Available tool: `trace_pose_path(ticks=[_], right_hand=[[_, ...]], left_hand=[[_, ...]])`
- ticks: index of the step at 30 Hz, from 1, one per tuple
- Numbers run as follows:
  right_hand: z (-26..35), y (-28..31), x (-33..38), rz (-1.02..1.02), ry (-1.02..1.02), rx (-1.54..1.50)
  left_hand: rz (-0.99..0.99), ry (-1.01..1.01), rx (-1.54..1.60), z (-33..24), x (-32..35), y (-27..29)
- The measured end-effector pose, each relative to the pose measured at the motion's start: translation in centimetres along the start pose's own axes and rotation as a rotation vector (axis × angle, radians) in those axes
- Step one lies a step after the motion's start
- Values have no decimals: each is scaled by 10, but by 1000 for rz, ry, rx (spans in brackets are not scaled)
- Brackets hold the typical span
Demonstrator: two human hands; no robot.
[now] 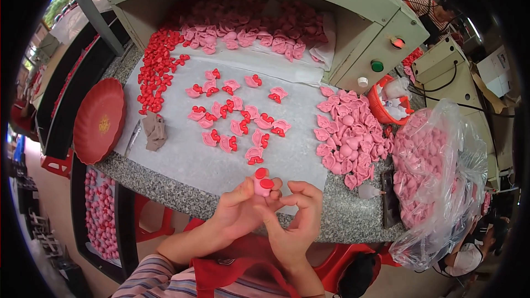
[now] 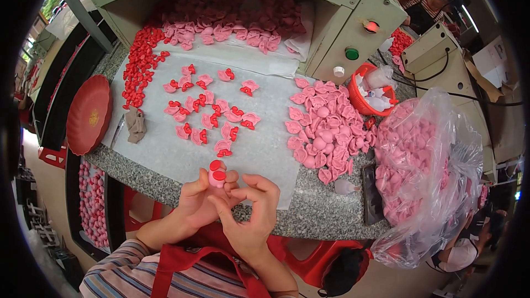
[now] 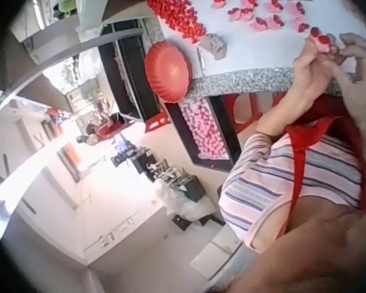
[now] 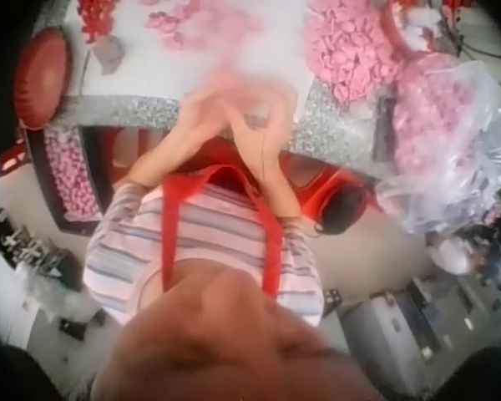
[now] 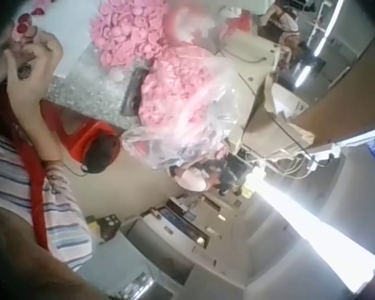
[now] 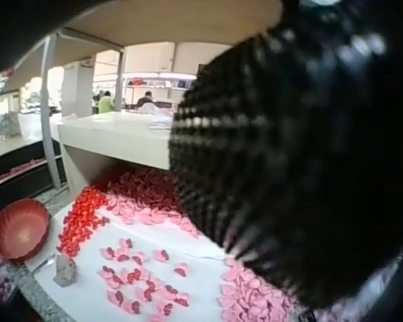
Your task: Assembling small pink heart-shaped toy parts by applying adhesive using a dispenser and joining components at a factory workbench.
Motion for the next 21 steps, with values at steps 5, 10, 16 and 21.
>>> trace_pose_path(ticks=[5, 10, 16, 21], right_hand=[[3, -4, 4, -69, 155, 186], [2, -4, 2, -101, 122, 227], [12, -2, 1, -72, 205, 233], [15, 6, -7, -60, 222, 256]], left_hand=[[8, 9, -21, 0, -1, -3], [19, -8, 15, 0, -1, -9], [53, -5, 68, 3, 0, -3], [27, -29, -157, -9, -4, -5]])
Point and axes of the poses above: each hand's wrist, its own x-axis away from the middle knuckle, its own y-axis out of the back of the hand, z = x × y, the point moved 7 cm from there along -x, towards the middle knuckle, and after that the axes turned 13 degrees about -y, right-handed, at the moved point
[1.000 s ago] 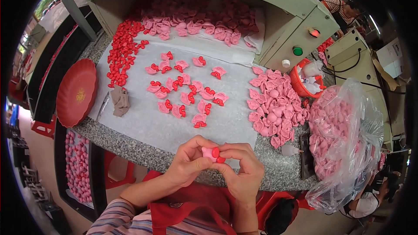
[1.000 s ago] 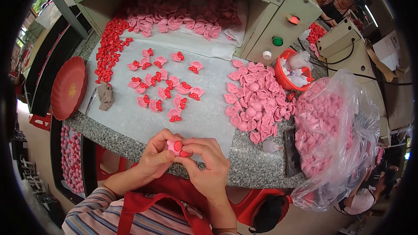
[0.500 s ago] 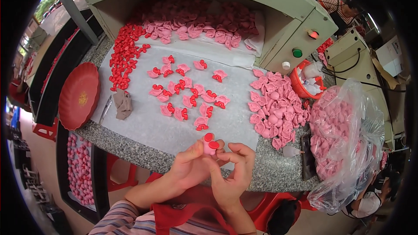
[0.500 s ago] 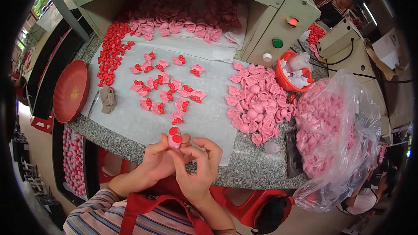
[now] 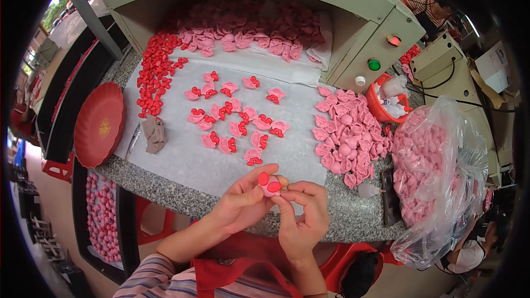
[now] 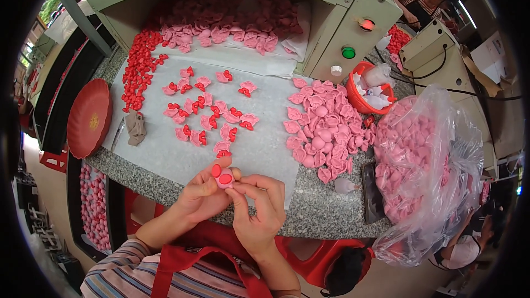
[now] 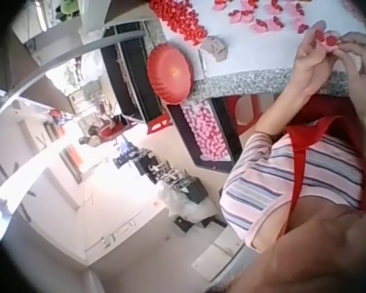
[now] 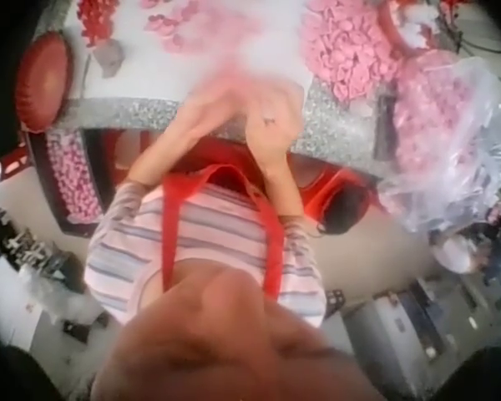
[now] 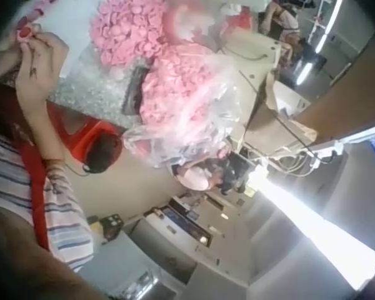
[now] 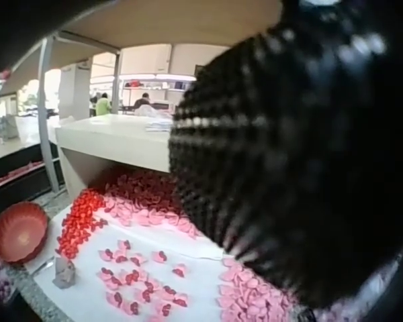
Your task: Assembling small pink heart-shaped toy parts by applying adhesive using a dispenser and joining components at a factory workbench.
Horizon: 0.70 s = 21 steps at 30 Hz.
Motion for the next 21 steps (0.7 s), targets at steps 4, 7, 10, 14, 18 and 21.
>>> trace_pose_path(ticks=[4, 7, 10, 14, 18, 21], right_hand=[[-6, 3, -2, 71, -3, -82], [-5, 2, -2, 106, -31, -140], [-8, -1, 1, 140, -79, -212], [-6, 0, 3, 135, 38, -200], [-5, 1, 4, 105, 54, -201], [-4, 1, 4, 103, 66, -193]], left_hand=[[50, -35, -139, -13, -2, -4], [52, -51, -312, -16, 0, 2], [216, -187, -290, -23, -1, -1], [252, -284, -503, -29, -1, -5], [261, -311, -506, -29, 0, -6], [257, -302, -503, -28, 0, -6]])
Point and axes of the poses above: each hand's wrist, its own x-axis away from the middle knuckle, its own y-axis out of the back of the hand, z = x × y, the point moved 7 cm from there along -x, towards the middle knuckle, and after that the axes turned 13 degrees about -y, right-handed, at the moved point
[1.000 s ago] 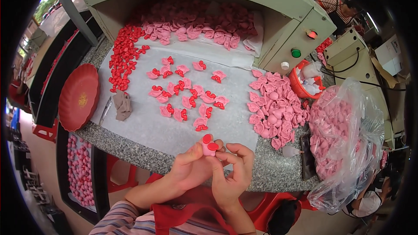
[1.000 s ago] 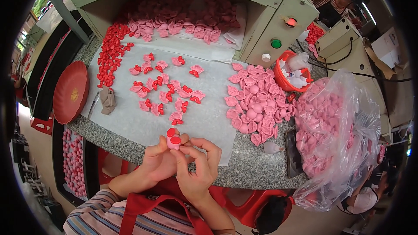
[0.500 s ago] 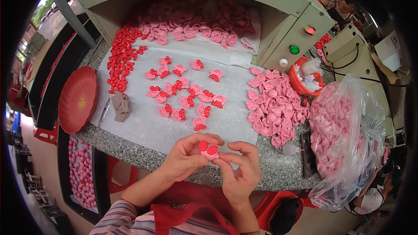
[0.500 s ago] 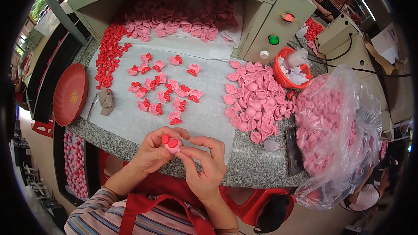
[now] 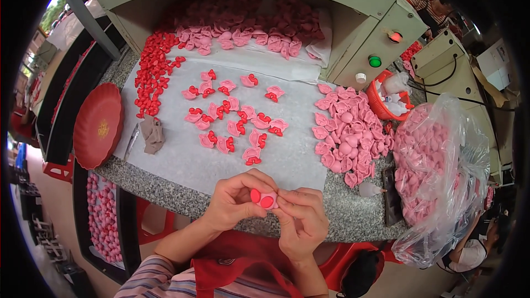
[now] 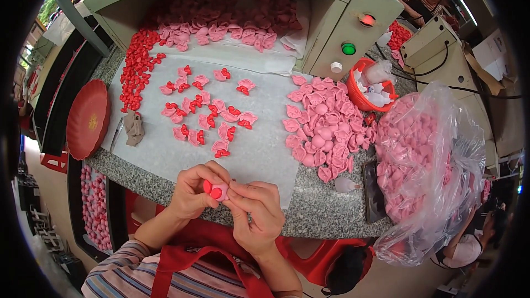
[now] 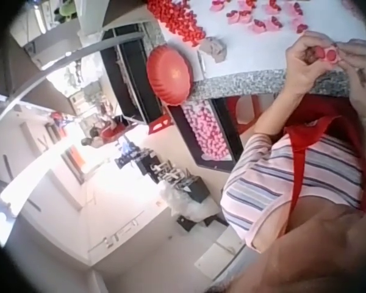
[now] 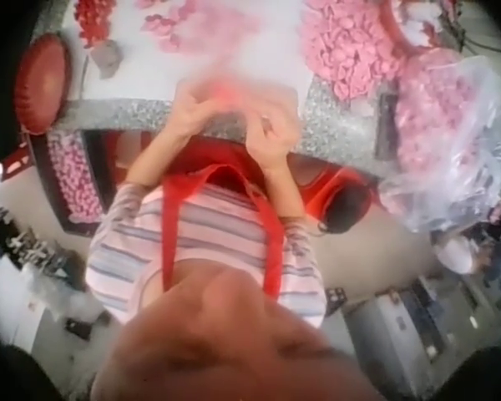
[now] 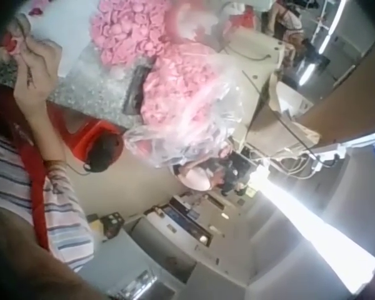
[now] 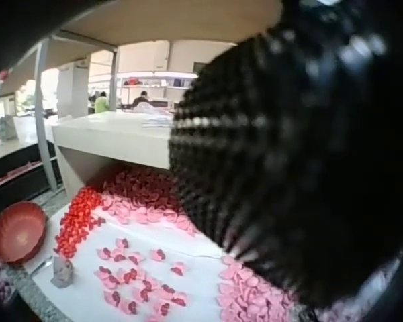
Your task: Assembling small pink heart-shaped toy parts by applying adhesive using a dispenser and joining components at a factory workbench.
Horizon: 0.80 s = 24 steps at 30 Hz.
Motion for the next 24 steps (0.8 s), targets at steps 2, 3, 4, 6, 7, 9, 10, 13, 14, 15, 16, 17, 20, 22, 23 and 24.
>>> trace_pose_path(ticks=[2, 3, 4, 6, 7, 9, 10, 13, 14, 15, 16, 17, 20, 22, 23, 24], right_hand=[[3, 1, 0, -6, 48, 32], [3, 1, 0, -5, 48, 32], [3, 1, 0, -3, 51, 36], [3, 1, 0, 0, 53, 40], [3, 1, 0, 5, 44, 40], [3, 1, 0, 11, 36, 39], [2, 1, 0, 12, 37, 41], [1, 1, 1, 13, 45, 43], [1, 1, 1, 13, 52, 44], [1, 1, 1, 13, 54, 43], [1, 2, 2, 8, 45, 40], [0, 2, 2, 2, 36, 38], [3, 0, 1, -18, 20, 50], [5, -2, -1, -12, -14, 7], [5, -3, -2, -7, -46, -36], [3, -3, -2, -6, -48, -36]], left_hand=[[-2, 15, 13, 2, 2, 1], [-4, 29, 25, 3, 2, 1], [-5, 30, 26, 3, 3, 1], [-10, 42, 28, 5, 3, 1], [-10, 42, 28, 5, 3, 1], [-5, 45, 28, 5, 3, 1], [-6, 45, 28, 5, 4, 1], [-14, 58, 23, 5, 5, 0], [-16, 62, 18, 5, 5, 0], [-19, 66, 14, 5, 5, 0], [-19, 65, 13, 5, 5, 0], [-19, 77, 28, 6, 5, -1], [-46, 93, 86, 7, 5, -2], [-72, 98, 129, 8, 5, -2], [-112, 113, 173, 11, 5, 0], [-152, 128, 217, 13, 6, 1]])
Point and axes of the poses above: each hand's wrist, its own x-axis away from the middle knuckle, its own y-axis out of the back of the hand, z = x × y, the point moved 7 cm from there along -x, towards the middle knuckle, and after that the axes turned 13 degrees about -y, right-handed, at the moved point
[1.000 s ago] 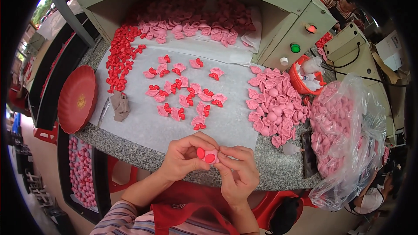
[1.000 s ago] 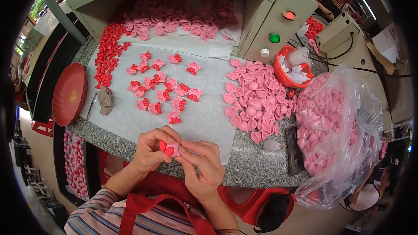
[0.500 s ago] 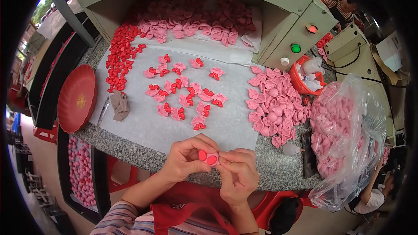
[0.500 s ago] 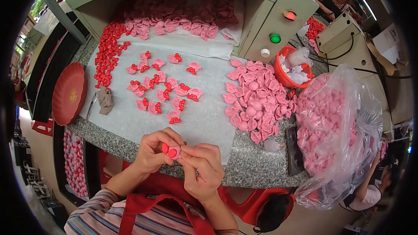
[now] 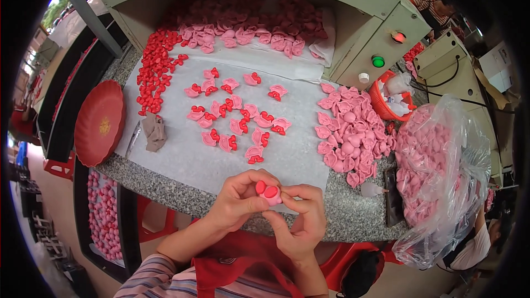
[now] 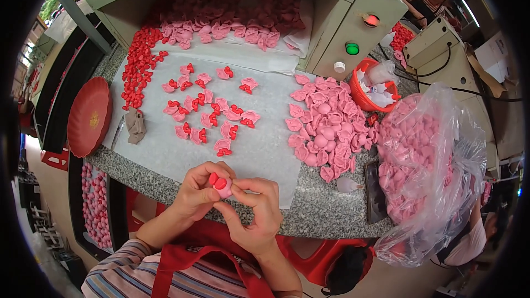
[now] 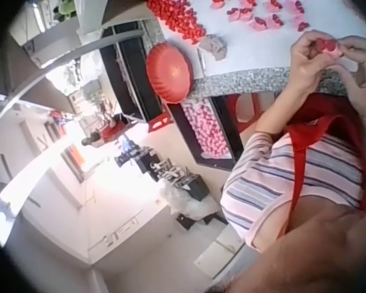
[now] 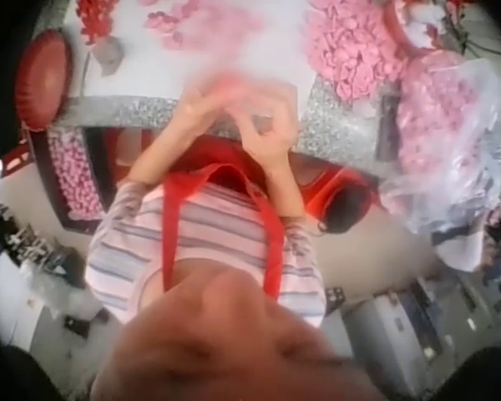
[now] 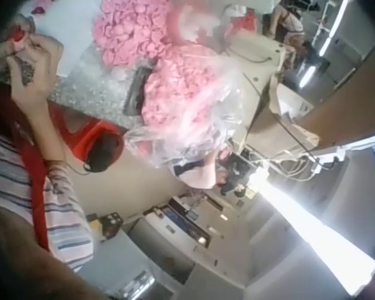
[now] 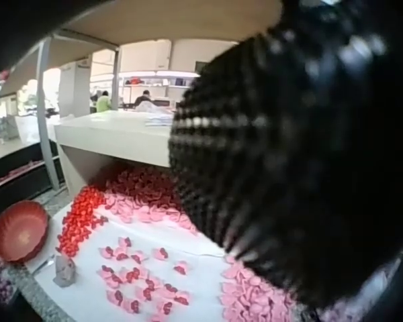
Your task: Assembling small pink heart-shaped toy parts by applying adhesive using a dispenser and joining components at a factory workbench.
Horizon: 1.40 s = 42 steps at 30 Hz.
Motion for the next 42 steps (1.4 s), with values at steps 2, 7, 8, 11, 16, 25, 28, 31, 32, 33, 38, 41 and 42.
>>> trace_pose_path(ticks=[2, 7, 8, 11, 16, 25, 28, 31, 32, 33, 38, 41, 42], right_hand=[[-8, 0, 0, 38, -12, 29], [-11, 1, 1, 63, -11, 35], [-10, 1, 1, 67, -15, 24], [-11, 3, 0, 70, -23, -6], [-15, 3, 0, 75, -51, -23], [-17, 4, -1, 84, -54, -27], [-16, 4, 0, 84, -37, -29], [-16, 5, 2, 77, -10, -38], [-16, 6, 3, 72, 3, -42], [-15, 6, 3, 71, 4, -42], [-23, 6, 0, 85, -218, -117], [-22, 5, -2, 104, -208, -85], [-24, 6, -2, 104, -207, -85]], left_hand=[[-39, 100, 80, 2, -1, -4], [-1, 194, 193, 14, 3, 2], [28, 172, 189, 13, 2, 2], [54, 150, 178, 13, 1, 1], [37, 143, 163, 14, 1, 3], [19, 143, 134, 14, 2, 3], [26, 140, 125, 14, 3, 3], [15, 154, 122, 16, 3, 4], [13, 165, 116, 18, 4, 5], [10, 176, 110, 20, 4, 6], [-15, 172, 86, 18, 4, 7], [-40, 183, 43, 14, 3, 3], [-65, 189, 8, 14, 3, 4]])
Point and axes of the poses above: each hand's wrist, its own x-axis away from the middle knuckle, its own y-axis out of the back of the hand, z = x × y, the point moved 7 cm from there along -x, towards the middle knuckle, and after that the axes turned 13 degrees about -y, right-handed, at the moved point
